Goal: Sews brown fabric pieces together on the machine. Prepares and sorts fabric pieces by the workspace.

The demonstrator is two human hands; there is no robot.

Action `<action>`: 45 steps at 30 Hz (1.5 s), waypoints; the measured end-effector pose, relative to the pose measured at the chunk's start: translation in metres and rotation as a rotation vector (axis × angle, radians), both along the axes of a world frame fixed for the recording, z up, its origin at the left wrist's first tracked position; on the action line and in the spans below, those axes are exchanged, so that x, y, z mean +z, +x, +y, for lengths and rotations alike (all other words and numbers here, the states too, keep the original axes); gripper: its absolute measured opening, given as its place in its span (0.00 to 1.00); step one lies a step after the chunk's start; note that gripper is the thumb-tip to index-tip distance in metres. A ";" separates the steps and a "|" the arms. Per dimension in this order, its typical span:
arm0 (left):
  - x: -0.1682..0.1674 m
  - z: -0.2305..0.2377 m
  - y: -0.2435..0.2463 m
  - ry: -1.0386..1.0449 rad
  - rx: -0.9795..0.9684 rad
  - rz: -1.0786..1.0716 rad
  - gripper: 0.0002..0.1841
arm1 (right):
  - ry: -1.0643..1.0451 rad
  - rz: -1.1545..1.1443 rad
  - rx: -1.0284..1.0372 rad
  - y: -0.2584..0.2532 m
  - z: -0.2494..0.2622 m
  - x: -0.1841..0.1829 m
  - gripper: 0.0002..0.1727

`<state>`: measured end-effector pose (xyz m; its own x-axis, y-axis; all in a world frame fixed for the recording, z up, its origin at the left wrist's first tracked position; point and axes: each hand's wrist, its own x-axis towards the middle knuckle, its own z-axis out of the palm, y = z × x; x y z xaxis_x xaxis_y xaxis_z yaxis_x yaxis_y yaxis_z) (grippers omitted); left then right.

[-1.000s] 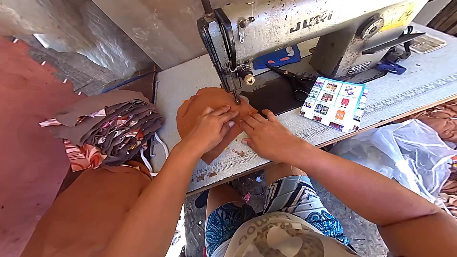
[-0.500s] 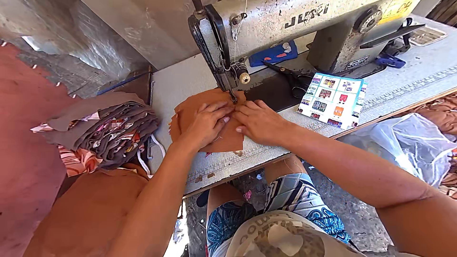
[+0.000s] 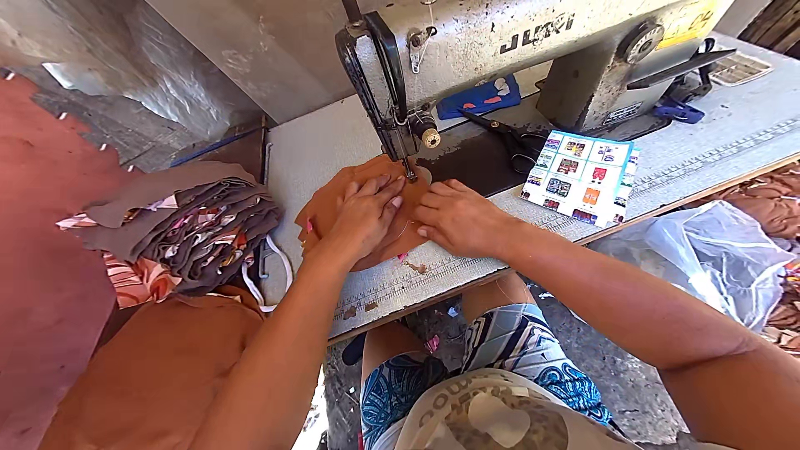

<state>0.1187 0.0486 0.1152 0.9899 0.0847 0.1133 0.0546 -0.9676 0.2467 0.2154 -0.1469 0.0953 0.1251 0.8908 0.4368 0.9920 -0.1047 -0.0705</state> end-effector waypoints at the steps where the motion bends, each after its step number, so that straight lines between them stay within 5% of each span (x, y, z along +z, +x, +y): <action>1: 0.000 0.005 -0.002 0.001 -0.020 -0.001 0.24 | -0.020 0.004 -0.007 0.003 -0.001 0.001 0.17; 19: -0.002 0.016 -0.011 0.070 -0.145 -0.079 0.23 | -0.140 0.017 -0.192 0.016 -0.002 0.009 0.19; 24: 0.013 0.015 -0.006 -0.034 -0.138 -0.031 0.23 | 0.029 -0.005 0.049 -0.006 0.004 -0.004 0.19; 32: 0.015 0.025 -0.007 -0.041 -0.149 -0.044 0.16 | -0.076 -0.021 -0.125 0.013 0.000 0.010 0.25; 37: 0.012 0.024 -0.002 -0.045 -0.177 -0.091 0.10 | 0.001 -0.029 0.056 -0.007 0.008 -0.004 0.21; 45: 0.004 0.022 0.000 0.049 -0.256 -0.119 0.13 | -0.126 0.010 -0.168 -0.009 0.003 0.022 0.20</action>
